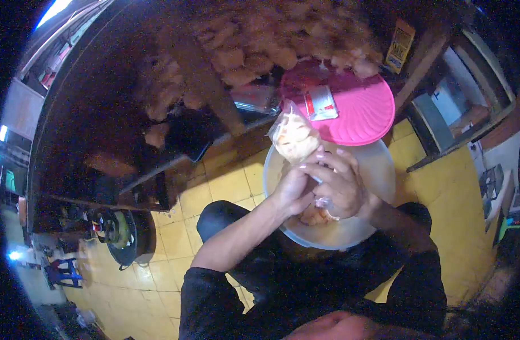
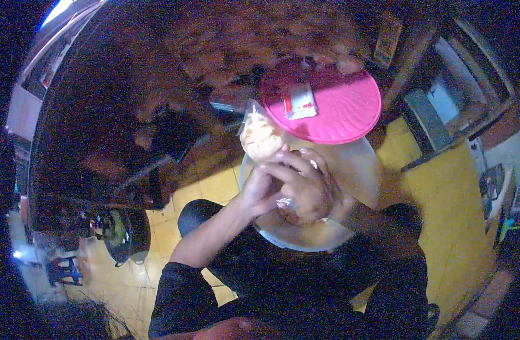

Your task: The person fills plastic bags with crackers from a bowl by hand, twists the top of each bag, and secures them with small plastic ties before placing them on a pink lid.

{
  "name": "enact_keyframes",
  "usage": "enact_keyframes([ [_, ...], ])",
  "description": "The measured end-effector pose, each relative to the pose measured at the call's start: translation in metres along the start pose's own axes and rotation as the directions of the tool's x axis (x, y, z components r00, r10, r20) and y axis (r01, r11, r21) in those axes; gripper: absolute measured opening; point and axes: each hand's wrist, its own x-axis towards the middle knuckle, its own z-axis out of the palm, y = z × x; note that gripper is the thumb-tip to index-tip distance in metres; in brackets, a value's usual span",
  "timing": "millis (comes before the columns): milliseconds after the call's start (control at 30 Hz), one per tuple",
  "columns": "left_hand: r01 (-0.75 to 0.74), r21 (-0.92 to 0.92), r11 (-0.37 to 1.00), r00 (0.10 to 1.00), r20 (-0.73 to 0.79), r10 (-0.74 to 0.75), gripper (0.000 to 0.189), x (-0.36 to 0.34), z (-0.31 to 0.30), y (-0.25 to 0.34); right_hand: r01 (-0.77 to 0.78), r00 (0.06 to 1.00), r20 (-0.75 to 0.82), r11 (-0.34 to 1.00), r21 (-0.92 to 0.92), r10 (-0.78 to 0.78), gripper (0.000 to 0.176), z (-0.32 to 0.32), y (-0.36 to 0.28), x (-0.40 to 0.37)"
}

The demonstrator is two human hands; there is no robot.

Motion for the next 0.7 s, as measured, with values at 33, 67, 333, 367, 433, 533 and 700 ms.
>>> enact_keyframes([
  [33,-0.075,0.072,0.995,0.986,-0.146,0.085,0.027,-0.003,0.009,0.001,0.012,1.000,0.003,1.000,0.004,-0.012,0.030,0.003,0.002,0.000],
  [67,-0.087,0.068,0.994,0.984,-0.148,0.096,0.027,0.000,0.004,0.001,-0.085,0.989,-0.112,0.992,0.097,0.096,0.034,0.010,0.006,0.000],
  [333,-0.033,0.295,0.955,0.999,0.046,0.021,0.028,-0.003,0.012,0.022,-0.644,0.647,0.154,0.427,0.634,0.747,0.050,0.009,0.023,-0.005],
  [367,-0.036,0.239,0.970,0.998,0.060,0.023,0.033,-0.001,0.010,0.022,-0.500,0.650,0.250,0.157,0.851,0.717,0.043,0.012,0.021,-0.002],
  [433,-0.033,0.194,0.980,0.995,0.094,0.015,0.034,0.001,0.001,0.022,-0.536,0.674,0.363,0.089,0.840,0.643,0.038,0.005,0.019,-0.002],
  [533,0.005,0.167,0.986,0.991,0.132,-0.027,0.033,0.002,-0.011,0.026,-0.548,0.741,0.437,0.082,0.833,0.510,0.024,-0.004,0.005,0.008],
  [700,-0.087,0.278,0.957,0.974,-0.179,0.141,0.029,0.000,0.008,0.017,-0.724,0.673,0.621,0.183,0.665,0.402,0.024,-0.012,-0.001,0.011],
])
